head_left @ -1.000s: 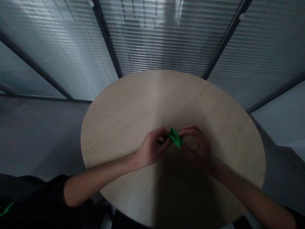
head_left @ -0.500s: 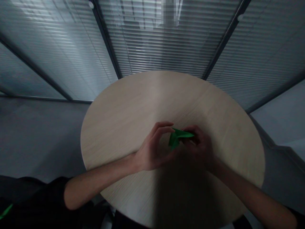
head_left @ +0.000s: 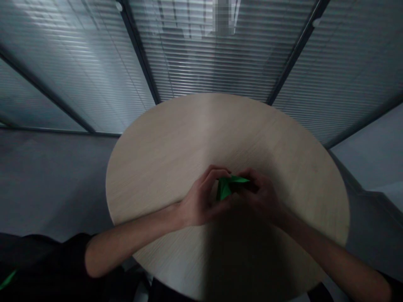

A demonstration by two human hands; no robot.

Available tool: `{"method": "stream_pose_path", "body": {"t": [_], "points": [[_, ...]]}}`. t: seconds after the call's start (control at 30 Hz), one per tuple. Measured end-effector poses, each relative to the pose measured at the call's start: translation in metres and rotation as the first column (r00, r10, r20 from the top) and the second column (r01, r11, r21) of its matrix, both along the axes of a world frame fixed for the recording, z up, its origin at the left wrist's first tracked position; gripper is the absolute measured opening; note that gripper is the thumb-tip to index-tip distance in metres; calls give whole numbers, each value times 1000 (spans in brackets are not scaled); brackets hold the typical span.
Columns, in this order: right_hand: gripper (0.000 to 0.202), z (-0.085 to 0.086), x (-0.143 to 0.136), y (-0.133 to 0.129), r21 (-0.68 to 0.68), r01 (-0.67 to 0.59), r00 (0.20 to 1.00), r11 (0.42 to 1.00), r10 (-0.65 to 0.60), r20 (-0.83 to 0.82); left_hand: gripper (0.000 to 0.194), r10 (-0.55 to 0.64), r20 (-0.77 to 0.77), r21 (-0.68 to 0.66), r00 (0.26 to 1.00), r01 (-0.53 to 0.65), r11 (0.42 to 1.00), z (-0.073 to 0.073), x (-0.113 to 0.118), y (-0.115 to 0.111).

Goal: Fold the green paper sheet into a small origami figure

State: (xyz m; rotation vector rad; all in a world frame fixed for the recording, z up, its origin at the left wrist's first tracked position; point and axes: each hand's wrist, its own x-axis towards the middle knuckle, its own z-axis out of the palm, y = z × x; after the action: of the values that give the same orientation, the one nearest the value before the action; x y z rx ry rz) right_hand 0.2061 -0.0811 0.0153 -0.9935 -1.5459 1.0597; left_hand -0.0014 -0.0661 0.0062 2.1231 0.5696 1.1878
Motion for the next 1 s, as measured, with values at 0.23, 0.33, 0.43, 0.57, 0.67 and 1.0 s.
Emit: {"method": "stream_pose_path", "body": {"t": [0.23,0.33,0.43,0.57,0.67,1.0], "points": [[9,-1,1,0,23,9,997,1000,-11,76,37,71,2,-70,997,-71,995,-2,3,-1],[7,1,0,-1,-1,-2,1000,1000,2,30,38,42,44,-118,998,-36,992,-3,3,-1],[10,2,0,-2,-24,-30,1000,999,30,0,37,17,95,-158,995,-2,987,0,2,-2],[12,1,1,-2,-33,-44,999,999,43,-18,21,27,189,-240,982,19,971,3,3,-2],[10,2,1,-3,-17,-56,998,998,56,3,17,38,180,-273,983,13,962,3,3,-2],[14,-4,3,-3,131,-23,991,991,5,132,9,68,64,-76,996,-63,995,9,5,-1]]}}
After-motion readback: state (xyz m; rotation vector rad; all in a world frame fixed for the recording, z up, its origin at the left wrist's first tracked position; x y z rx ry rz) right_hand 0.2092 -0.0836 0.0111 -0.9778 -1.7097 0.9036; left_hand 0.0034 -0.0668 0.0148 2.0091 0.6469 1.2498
